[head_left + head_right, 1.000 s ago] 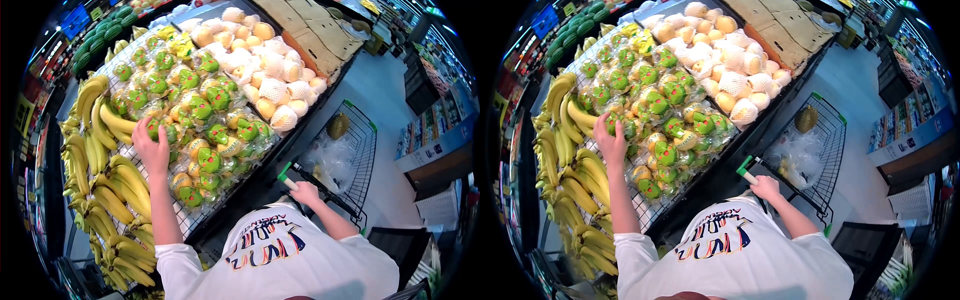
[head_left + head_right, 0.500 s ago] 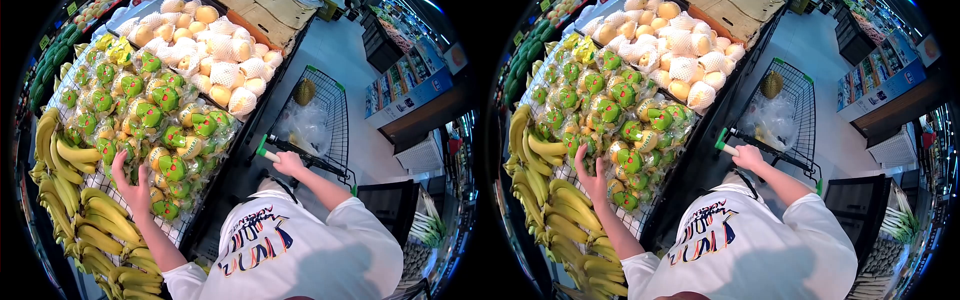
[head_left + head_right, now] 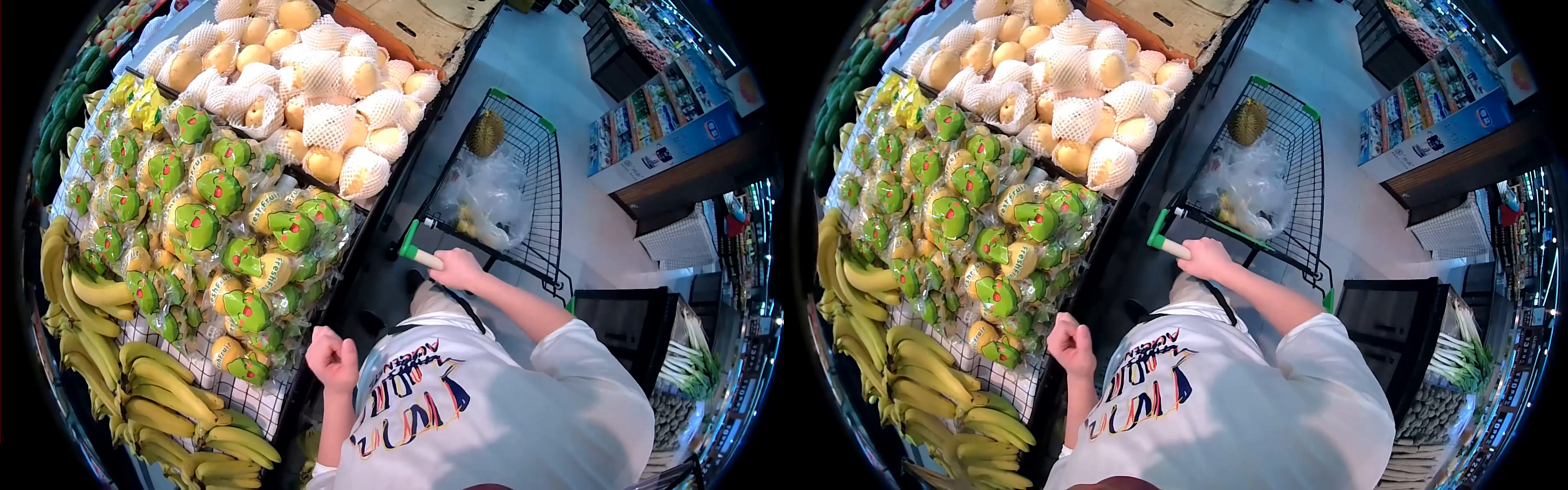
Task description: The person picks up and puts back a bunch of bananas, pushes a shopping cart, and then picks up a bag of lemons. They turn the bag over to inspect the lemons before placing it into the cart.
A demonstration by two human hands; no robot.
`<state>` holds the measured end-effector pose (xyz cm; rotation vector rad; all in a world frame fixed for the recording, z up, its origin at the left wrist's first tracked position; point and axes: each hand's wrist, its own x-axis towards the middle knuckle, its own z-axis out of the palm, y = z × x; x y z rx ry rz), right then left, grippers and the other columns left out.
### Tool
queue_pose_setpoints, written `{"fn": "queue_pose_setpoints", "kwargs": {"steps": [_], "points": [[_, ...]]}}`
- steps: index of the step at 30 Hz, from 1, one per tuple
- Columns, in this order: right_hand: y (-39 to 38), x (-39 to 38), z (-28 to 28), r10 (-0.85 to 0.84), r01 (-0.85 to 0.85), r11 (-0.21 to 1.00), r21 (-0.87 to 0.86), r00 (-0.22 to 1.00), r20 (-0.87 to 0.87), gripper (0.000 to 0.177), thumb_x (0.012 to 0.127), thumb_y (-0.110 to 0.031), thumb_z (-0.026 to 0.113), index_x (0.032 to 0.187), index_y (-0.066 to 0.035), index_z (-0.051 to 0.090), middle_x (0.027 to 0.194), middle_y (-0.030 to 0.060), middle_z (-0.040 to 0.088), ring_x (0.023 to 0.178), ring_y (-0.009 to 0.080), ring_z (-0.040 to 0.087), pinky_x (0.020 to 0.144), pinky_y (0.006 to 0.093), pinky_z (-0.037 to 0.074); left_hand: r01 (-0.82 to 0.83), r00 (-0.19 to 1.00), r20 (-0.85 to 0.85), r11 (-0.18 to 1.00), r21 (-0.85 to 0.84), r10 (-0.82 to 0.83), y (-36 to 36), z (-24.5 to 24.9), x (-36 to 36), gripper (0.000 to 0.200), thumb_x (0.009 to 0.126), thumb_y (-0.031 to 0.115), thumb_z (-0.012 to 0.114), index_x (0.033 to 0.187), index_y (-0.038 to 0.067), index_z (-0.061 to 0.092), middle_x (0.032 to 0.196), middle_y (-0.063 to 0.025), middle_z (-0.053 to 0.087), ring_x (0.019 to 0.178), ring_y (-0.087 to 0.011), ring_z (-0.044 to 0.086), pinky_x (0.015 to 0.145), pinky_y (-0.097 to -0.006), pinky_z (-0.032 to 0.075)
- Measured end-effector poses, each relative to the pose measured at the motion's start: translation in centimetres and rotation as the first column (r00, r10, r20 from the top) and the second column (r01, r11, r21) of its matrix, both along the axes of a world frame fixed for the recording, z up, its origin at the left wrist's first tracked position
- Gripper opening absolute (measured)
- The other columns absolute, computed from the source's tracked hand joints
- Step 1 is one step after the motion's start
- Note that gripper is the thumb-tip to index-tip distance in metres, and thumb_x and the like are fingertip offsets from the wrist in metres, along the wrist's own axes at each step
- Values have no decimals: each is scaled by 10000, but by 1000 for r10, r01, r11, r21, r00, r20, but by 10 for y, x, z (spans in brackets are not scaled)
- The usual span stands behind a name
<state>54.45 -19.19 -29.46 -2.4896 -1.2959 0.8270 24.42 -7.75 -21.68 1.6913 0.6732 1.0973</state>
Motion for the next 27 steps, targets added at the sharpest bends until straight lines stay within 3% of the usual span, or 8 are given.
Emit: {"fn": "queue_pose_setpoints", "kwargs": {"steps": [2, 5, 7, 9, 14, 18, 22, 27], "points": [[-3, 4, -1, 32, -31, 999, 23, 999, -23, 302, 796, -380, 642, 865, -88, 668, 799, 178, 692, 804, 397, 677, 751, 487, 549, 62, 967, -251, 993, 102, -35, -2, -16, 16, 403, 910, 121, 651, 621, 53, 377, 569, -23, 331, 561, -127, 337, 535, -311, 274], [-5, 14, -5, 122, -123, 990, 74, 992, 17, 296, 810, -381, 650, 865, -92, 622, 766, 175, 684, 747, 399, 674, 692, 508, 543, 9, 862, -492, 975, -222, -120, -9, -56, 32, 428, 939, 164, 651, 613, 1, 428, 519, -135, 405, 471, -262, 390, 488, -404, 321], [-7, 17, -8, 169, -171, 979, 110, 985, 22, 300, 819, -378, 655, 891, -99, 571, 745, 166, 678, 721, 400, 670, 659, 517, 535, -80, 767, -630, 956, -282, -122, -18, -83, 35, 432, 984, 257, 587, 663, -13, 483, 595, -200, 517, 538, -366, 523, 523, -441, 398], [-4, 21, -4, 195, -194, 978, 81, 981, -13, 310, 855, -373, 635, 954, -99, 528, 755, 176, 683, 728, 406, 673, 661, 526, 531, -128, 668, -739, 964, -232, -90, -28, -111, 30, 423, 1014, 324, 512, 741, 3, 538, 687, -251, 585, 689, -461, 596, 596, -516, 449], [2, 32, -3, 231, -223, 972, 78, 964, -131, 324, 892, -367, 625, 988, -84, 501, 788, 210, 682, 753, 445, 656, 688, 551, 511, -299, 605, -796, 930, -213, 12, -40, -79, 49, 330, 1026, 294, 488, 853, 19, 544, 748, -250, 616, 766, -458, 616, 655, -526, 467], [6, 45, -8, 344, -336, 939, 79, 929, -134, 345, 907, -359, 603, 1010, -59, 467, 759, 213, 679, 721, 440, 667, 675, 547, 524, -361, 783, -589, 916, -172, 199, -26, -24, 82, 129, 1020, 154, 499, 1030, 51, 576, 736, -145, 603, 674, -328, 623, 626, -400, 479], [13, 53, 1, 412, -411, 911, 36, 902, -124, 384, 903, -389, 611, 993, -46, 464, 755, 235, 672, 718, 446, 663, 660, 548, 523, -298, 836, -435, 942, 154, 336, 26, 51, 96, 263, 832, -91, 481, 1039, 36, 584, 792, -104, 541, 727, -262, 561, 684, -347, 464], [21, 60, 16, 499, -499, 866, -24, 866, -28, 418, 888, -441, 628, 979, -53, 502, 789, 194, 677, 736, 405, 682, 661, 516, 535, -359, 783, -204, 695, 623, 587, 153, 127, 102, 143, 796, -65, 572, 918, 9, 581, 838, -122, 582, 741, -264, 575, 687, -366, 472]]}}
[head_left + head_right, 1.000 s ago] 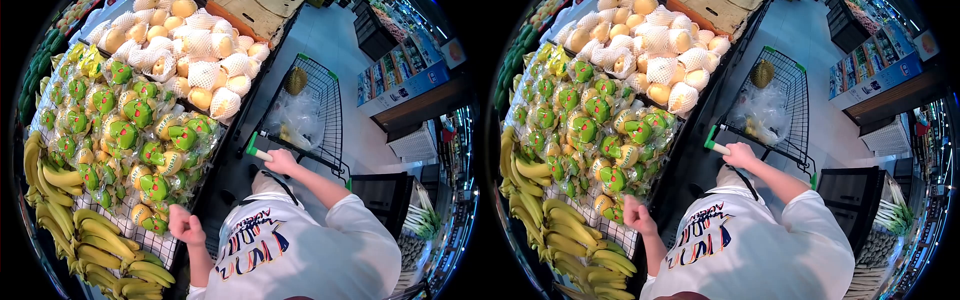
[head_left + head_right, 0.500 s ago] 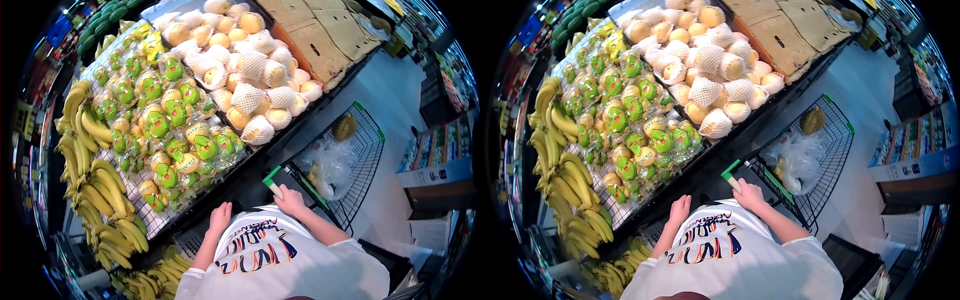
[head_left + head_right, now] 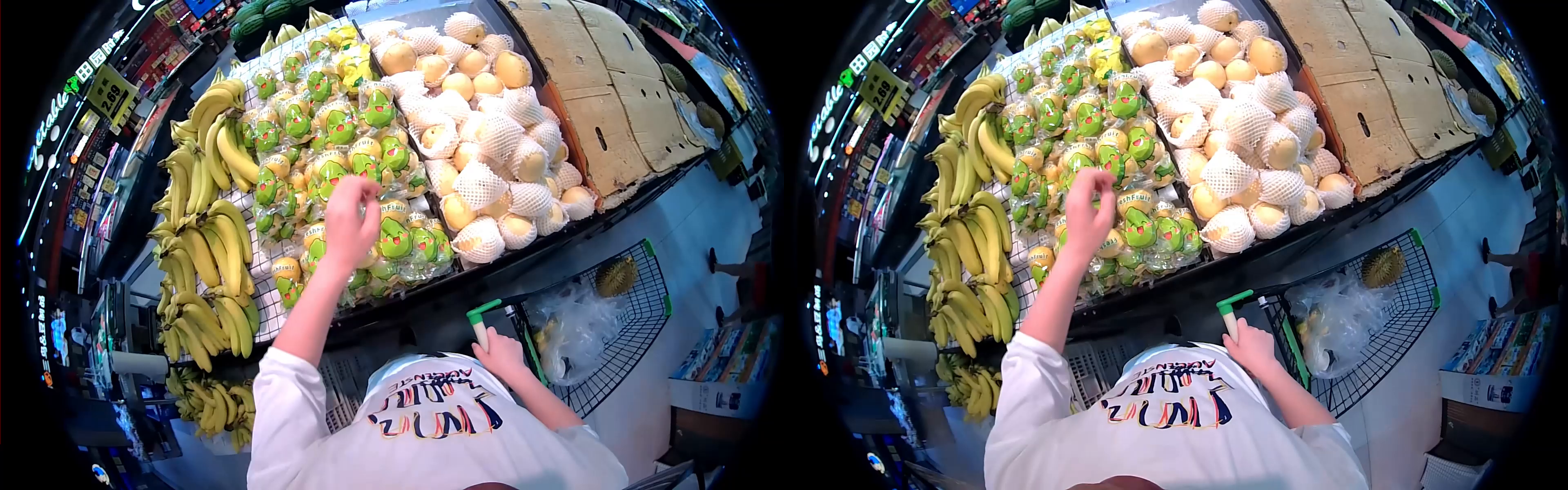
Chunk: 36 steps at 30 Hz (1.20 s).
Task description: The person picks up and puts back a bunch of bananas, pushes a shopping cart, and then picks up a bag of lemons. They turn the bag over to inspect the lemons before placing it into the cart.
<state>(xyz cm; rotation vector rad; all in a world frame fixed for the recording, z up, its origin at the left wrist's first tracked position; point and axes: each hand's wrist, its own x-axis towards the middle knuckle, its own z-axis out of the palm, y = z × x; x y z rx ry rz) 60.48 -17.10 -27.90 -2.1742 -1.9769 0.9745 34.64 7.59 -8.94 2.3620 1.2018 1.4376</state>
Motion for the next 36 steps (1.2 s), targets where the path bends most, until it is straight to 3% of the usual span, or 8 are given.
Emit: {"fn": "queue_pose_setpoints", "kwargs": {"steps": [7, 13, 17, 22, 26, 29, 32, 36], "points": [[-2, -14, 12, -183, 178, 965, 192, 983, 9, 409, 828, -336, 710, 1100, -93, 524, 973, 161, 623, 801, 397, 669, 704, 505, 530, -489, 769, -458, 872, 28, 446, 171, 11, 13, 815, 793, 491, 703, 1384, 18, 400, 1208, -174, 605, 1189, -334, 547, 987, -470, 415], [0, -33, 18, -293, 323, 888, 326, 946, -140, 377, 847, -265, 696, 1158, -113, 548, 1048, 125, 598, 897, 354, 662, 754, 480, 528, -667, 651, -652, 703, -248, 388, 218, 15, 47, 1042, 735, 607, 708, 1464, -13, 298, 1251, -226, 611, 1160, -325, 589, 1024, -490, 383], [6, -41, 22, -337, 393, 866, 309, 915, -221, 188, 846, -215, 694, 995, -110, 648, 831, 46, 637, 753, 259, 671, 650, 387, 526, -683, 693, -578, 649, -335, 431, 234, 12, 57, 1039, 717, 503, 757, 1474, -6, 258, 1184, -212, 654, 1100, -327, 639, 1056, -458, 360], [14, -52, 28, -351, 446, 822, 355, 887, -300, 120, 852, -185, 694, 902, -77, 682, 721, 62, 655, 633, 236, 652, 600, 344, 514, -491, 870, -279, 768, -411, 407, 230, 3, 36, 953, 765, 393, 744, 1467, -12, 244, 1175, -252, 652, 1099, -355, 638, 1056, -481, 357], [25, -56, 32, -354, 496, 789, 363, 850, -391, 113, 852, -169, 701, 906, -70, 686, 705, 82, 662, 604, 229, 649, 583, 332, 508, -119, 954, 233, 954, -276, 187, 203, 5, 29, 943, 790, 313, 756, 1480, -18, 205, 1245, -293, 610, 1127, -407, 614, 1055, -472, 387], [38, -56, 34, -318, 539, 764, 353, 792, -520, 91, 878, -130, 699, 914, -48, 681, 684, 60, 651, 579, 147, 617, 562, 279, 484, 267, 829, 554, 925, -270, -78, 148, 34, 25, 882, 886, 310, 743, 1503, -12, 201, 1367, -176, 505, 1233, -242, 517, 1045, -355, 411], [61, -62, 62, -247, 586, 741, 328, 692, -679, 79, 923, -81, 671, 907, -4, 663, 684, 19, 633, 606, 57, 565, 555, 224, 452, 665, 532, 844, 649, -370, -63, 88, 43, 15, 755, 911, 322, 704, 1474, 26, 298, 1327, -134, 534, 1180, -231, 549, 993, -374, 461], [88, -79, 115, -33, 593, 657, 466, 640, -768, 113, 929, -52, 652, 1033, -13, 628, 749, 15, 646, 639, 58, 588, 575, 215, 459, 998, -63, 988, 15, 62, 143, 23, 20, 5, 712, 943, 497, 591, 1473, 95, 339, 1238, -89, 554, 1076, -234, 572, 921, -426, 496]]}}
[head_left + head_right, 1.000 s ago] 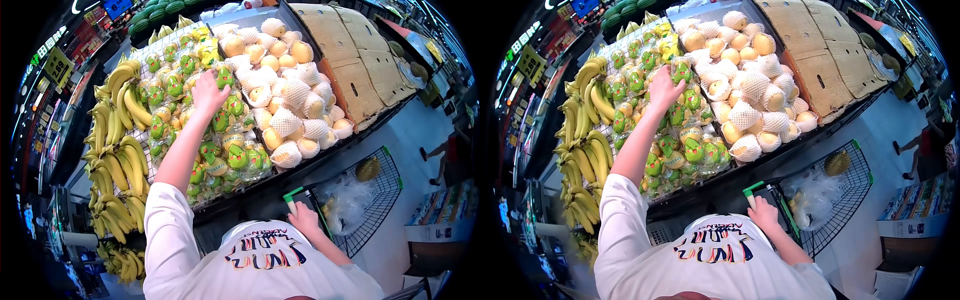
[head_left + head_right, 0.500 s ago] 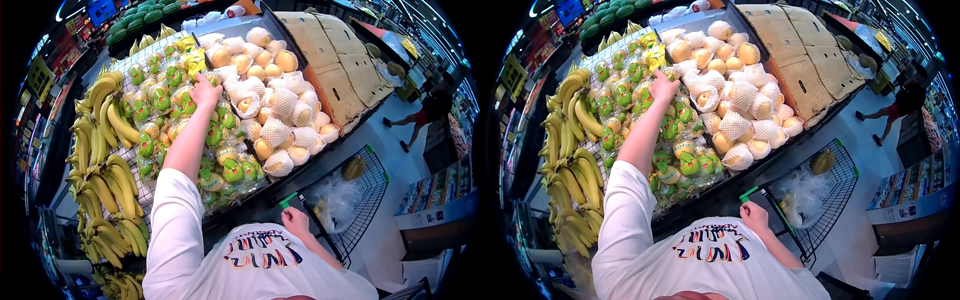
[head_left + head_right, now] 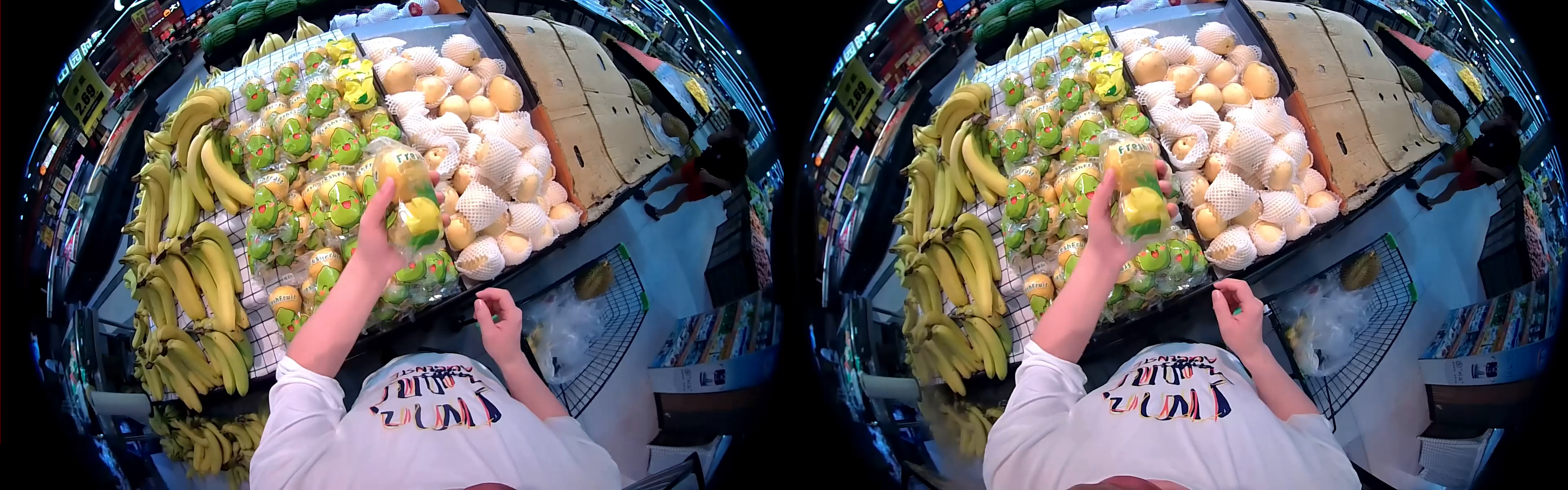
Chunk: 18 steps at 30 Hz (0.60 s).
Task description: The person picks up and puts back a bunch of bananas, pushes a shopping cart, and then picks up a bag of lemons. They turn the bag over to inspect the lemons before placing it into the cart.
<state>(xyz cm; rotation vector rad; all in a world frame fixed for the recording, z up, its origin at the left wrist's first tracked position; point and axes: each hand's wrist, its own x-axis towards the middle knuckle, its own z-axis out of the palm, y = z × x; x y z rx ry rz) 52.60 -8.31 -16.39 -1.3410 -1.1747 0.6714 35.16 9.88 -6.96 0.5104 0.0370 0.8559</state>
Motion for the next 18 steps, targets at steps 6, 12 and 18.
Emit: {"fn": "queue_pose_setpoints", "kwargs": {"steps": [6, 12, 18], "points": [[16, -22, 57, 97, -208, 906, 369, 950, 298, 513, 776, -51, 793, 1218, -46, 530, 845, 64, 608, 605, 114, 541, 527, 234, 433, 224, 853, 508, 964, -143, -122, -64, -26, 24, 911, 883, 719, 538, 1536, 142, 273, 1229, -97, 525, 999, -247, 522, 868, -462, 480], [15, -42, 58, -52, -206, 851, 484, 883, 466, 709, 688, -71, 872, 1305, -111, 525, 1217, 133, 440, 833, 192, 607, 678, 289, 541, 230, 865, 483, 963, -144, -134, -76, -33, 21, 950, 822, 806, 513, 1426, 79, 413, 1075, -33, 600, 927, -206, 548, 949, -420, 382], [10, -43, 45, -110, -161, 842, 515, 883, 456, 711, 669, -48, 871, 1301, -146, 561, 1306, 145, 427, 928, 239, 644, 751, 324, 574, 305, 825, 541, 935, -180, -165, -87, -42, 28, 831, 872, 754, 490, 1295, 39, 510, 955, -78, 532, 922, -245, 525, 883, -390, 453]]}}
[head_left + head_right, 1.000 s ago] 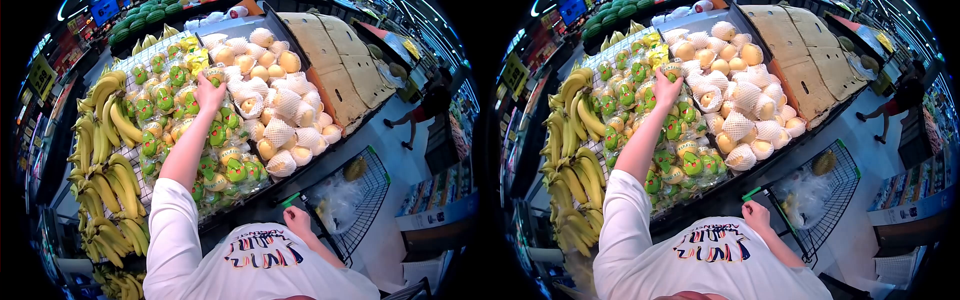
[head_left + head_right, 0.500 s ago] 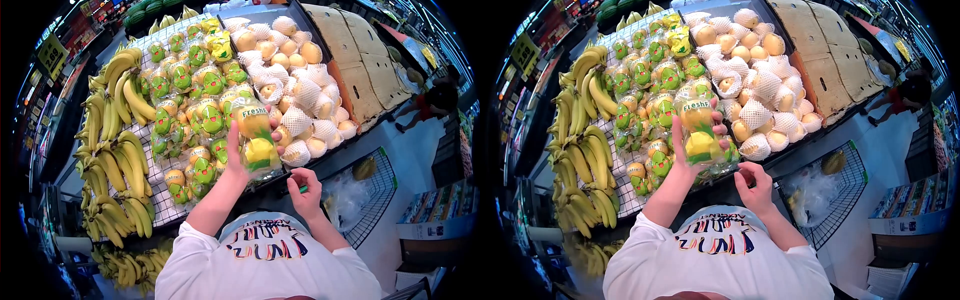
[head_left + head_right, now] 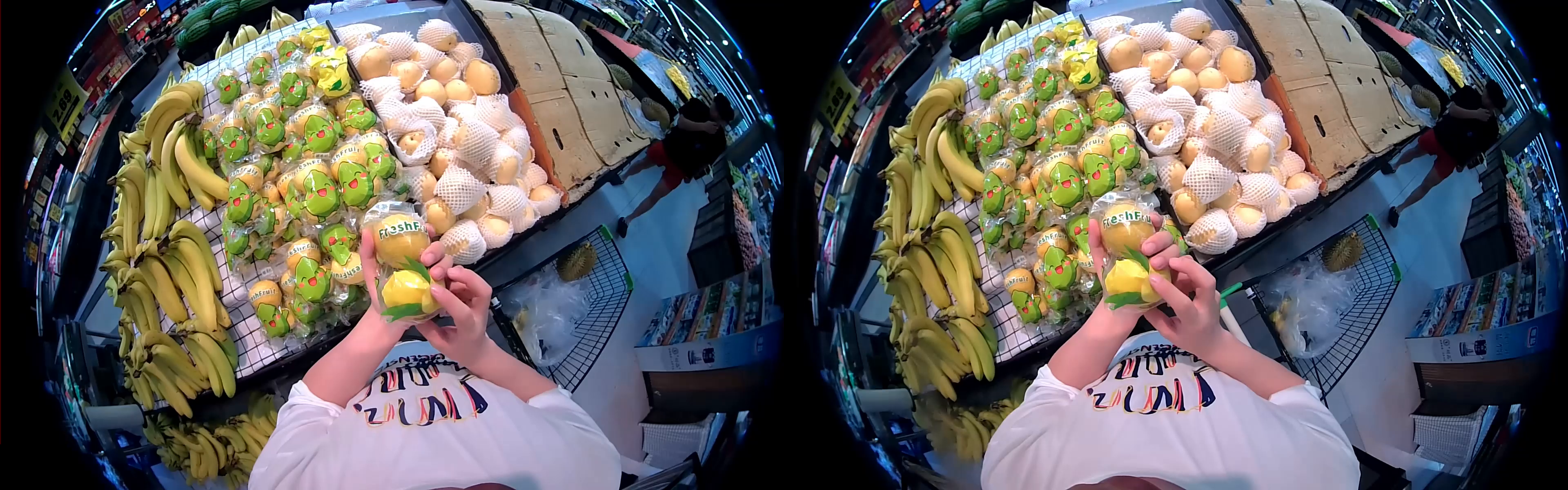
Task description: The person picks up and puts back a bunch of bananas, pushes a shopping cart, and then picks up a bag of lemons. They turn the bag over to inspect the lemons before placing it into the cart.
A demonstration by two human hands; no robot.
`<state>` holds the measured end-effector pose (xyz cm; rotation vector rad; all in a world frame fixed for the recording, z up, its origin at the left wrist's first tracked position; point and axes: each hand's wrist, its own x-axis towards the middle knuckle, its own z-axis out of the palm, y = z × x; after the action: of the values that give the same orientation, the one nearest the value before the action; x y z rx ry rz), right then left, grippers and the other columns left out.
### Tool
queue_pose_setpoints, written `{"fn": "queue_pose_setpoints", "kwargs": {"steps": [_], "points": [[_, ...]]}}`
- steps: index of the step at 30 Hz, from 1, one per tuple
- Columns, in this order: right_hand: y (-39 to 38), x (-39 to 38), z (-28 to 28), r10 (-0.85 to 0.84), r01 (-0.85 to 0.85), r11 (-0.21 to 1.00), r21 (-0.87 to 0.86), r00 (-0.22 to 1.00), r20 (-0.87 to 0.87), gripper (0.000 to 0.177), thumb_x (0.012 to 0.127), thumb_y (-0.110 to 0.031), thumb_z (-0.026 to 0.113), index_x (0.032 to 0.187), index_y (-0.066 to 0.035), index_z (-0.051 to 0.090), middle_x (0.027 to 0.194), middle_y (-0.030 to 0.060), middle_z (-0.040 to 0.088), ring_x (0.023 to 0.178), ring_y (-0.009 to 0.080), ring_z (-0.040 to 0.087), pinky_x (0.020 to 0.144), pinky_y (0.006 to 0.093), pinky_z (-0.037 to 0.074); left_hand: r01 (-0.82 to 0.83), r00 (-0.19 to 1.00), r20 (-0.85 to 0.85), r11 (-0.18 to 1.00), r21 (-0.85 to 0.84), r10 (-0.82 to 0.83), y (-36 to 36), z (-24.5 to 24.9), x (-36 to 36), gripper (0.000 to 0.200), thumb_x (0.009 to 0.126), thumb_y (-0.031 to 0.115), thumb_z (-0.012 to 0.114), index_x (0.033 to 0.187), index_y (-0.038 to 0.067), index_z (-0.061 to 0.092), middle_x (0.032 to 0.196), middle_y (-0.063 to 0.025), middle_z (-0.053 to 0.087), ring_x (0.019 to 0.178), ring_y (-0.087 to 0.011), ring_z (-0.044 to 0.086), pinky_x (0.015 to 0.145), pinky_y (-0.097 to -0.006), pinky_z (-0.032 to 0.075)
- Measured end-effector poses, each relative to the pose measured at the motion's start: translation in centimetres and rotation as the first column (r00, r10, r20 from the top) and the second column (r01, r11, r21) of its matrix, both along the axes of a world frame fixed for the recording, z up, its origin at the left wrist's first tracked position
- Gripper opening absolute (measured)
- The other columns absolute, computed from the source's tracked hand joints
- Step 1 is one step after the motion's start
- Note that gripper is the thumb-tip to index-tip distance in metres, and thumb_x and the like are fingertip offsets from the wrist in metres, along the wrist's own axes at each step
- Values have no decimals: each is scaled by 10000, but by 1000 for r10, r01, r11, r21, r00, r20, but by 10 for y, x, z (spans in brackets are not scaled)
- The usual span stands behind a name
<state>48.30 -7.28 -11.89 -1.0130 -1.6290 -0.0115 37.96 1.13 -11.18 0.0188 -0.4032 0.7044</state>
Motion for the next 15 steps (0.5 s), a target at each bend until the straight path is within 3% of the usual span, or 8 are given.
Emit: {"fn": "queue_pose_setpoints", "kwargs": {"steps": [8, 11, 15], "points": [[-7, 0, -2, -9, 9, 1000, 13, 1000, 14, 668, 694, 6, 833, 1290, -149, 574, 1332, 145, 392, 984, 252, 604, 731, 310, 548, 12, 1000, 23, 999, 31, -12, -6, -7, 6, 842, 861, 759, 506, 1288, 34, 511, 933, -80, 517, 918, -245, 521, 858, -389, 460], [-7, -1, -7, 11, -13, 997, 79, 1000, 26, 616, 715, 11, 819, 1264, -152, 595, 1324, 132, 394, 933, 250, 570, 718, 300, 516, 75, 995, 72, 997, -9, -75, -10, -6, 8, 801, 836, 757, 539, 1220, 55, 490, 925, -74, 515, 860, -235, 519, 817, -379, 442], [-11, -1, -12, 8, -10, 996, 87, 1000, 26, 546, 728, -5, 814, 1216, -173, 633, 1314, 134, 395, 931, 251, 561, 754, 319, 514, 78, 995, 56, 997, 9, -78, -12, -7, 8, 819, 802, 777, 561, 1210, 71, 489, 1008, -97, 522, 847, -238, 520, 824, -378, 434]]}}
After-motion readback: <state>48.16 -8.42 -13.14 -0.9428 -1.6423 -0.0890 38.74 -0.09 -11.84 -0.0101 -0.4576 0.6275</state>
